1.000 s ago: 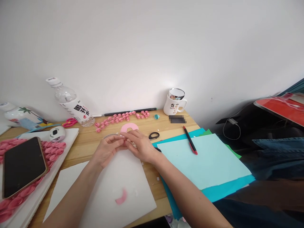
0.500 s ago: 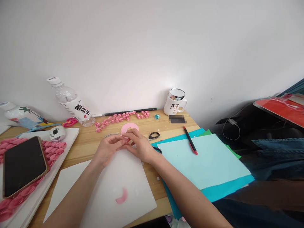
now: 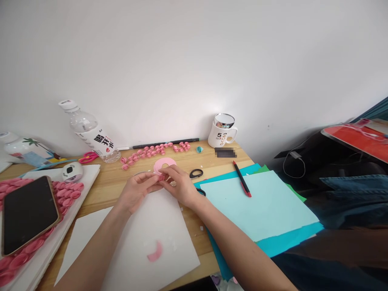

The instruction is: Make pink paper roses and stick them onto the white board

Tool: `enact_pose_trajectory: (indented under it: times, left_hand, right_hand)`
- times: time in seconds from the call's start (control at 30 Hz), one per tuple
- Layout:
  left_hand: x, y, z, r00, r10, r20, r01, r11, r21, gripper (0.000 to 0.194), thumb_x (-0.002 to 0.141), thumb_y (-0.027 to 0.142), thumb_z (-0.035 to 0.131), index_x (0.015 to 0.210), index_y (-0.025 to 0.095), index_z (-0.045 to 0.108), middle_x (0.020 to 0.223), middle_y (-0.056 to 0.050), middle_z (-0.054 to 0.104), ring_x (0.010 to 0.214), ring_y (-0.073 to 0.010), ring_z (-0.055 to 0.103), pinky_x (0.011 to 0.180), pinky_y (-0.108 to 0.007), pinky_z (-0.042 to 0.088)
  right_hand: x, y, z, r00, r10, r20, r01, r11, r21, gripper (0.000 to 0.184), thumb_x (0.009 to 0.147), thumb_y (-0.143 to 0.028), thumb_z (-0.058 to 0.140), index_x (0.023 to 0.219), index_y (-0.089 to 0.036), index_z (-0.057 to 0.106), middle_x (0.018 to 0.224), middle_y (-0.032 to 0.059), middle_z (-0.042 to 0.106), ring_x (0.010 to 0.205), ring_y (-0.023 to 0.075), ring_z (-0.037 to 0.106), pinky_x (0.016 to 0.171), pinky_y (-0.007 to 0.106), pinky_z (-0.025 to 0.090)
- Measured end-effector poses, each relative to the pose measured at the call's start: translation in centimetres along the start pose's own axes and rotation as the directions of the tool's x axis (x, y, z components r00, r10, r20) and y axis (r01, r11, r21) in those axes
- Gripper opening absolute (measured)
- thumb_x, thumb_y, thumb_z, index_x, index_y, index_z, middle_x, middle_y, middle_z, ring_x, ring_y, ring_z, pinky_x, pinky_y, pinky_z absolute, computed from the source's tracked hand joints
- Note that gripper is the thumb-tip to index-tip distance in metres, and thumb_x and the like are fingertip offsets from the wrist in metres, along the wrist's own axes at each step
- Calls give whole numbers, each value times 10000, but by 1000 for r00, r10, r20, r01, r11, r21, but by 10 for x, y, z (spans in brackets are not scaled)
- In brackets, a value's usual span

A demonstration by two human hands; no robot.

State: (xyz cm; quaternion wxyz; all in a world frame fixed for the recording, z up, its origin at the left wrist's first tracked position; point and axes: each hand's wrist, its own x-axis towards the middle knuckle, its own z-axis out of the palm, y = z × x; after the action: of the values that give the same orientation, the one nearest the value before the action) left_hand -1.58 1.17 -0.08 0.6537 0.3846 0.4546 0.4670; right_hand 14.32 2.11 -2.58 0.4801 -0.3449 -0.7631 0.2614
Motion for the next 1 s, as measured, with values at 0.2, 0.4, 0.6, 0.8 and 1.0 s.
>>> enact_pose_trajectory:
  times: [0.2,0.4,0.6,0.8,1.0]
  left_hand:
    - [1,-2,0,999,26,-23,-26,1000,-7,216,625,266,753,766,116,687,808,-67,697,809,-194,656,842,-402,525]
    - [2,-5,0,999,11,-53,-12,999,-32,234,581,246,777,749,115,679,774,-57,695,760,-183,661,837,-396,523]
    - [0,-2,9,992,36,-125,-34,999,15,251,524,245,792,702,118,669,729,-40,693,703,-165,655,809,-368,527]
    - [-6,1,19,975,99,-200,-84,993,83,233,532,253,775,696,131,664,688,-35,690,663,-156,643,752,-336,530]
    - [-4,1,17,970,104,-221,-90,993,71,190,556,246,752,683,132,671,714,-48,697,687,-162,648,729,-311,528]
  right_hand:
    - [2,-5,-1,1000,10,-20,-9,999,45,207,830,-210,545,1031,-205,595,902,53,564,762,125,584,664,273,568]
    - [3,-7,-1,990,136,-39,-130,982,140,207,808,-276,580,1002,-214,616,904,50,589,782,138,602,683,289,562]
    - [3,-4,2,924,380,40,-369,861,351,239,756,-320,631,945,-173,632,924,68,659,814,167,636,762,342,550]
    - [4,-2,4,933,353,-66,-304,874,380,131,731,-290,655,791,-174,666,842,60,660,810,182,635,754,353,554]
    - [0,-4,9,977,209,-49,-189,945,265,242,762,-251,629,998,-197,630,935,60,615,803,154,634,757,335,563]
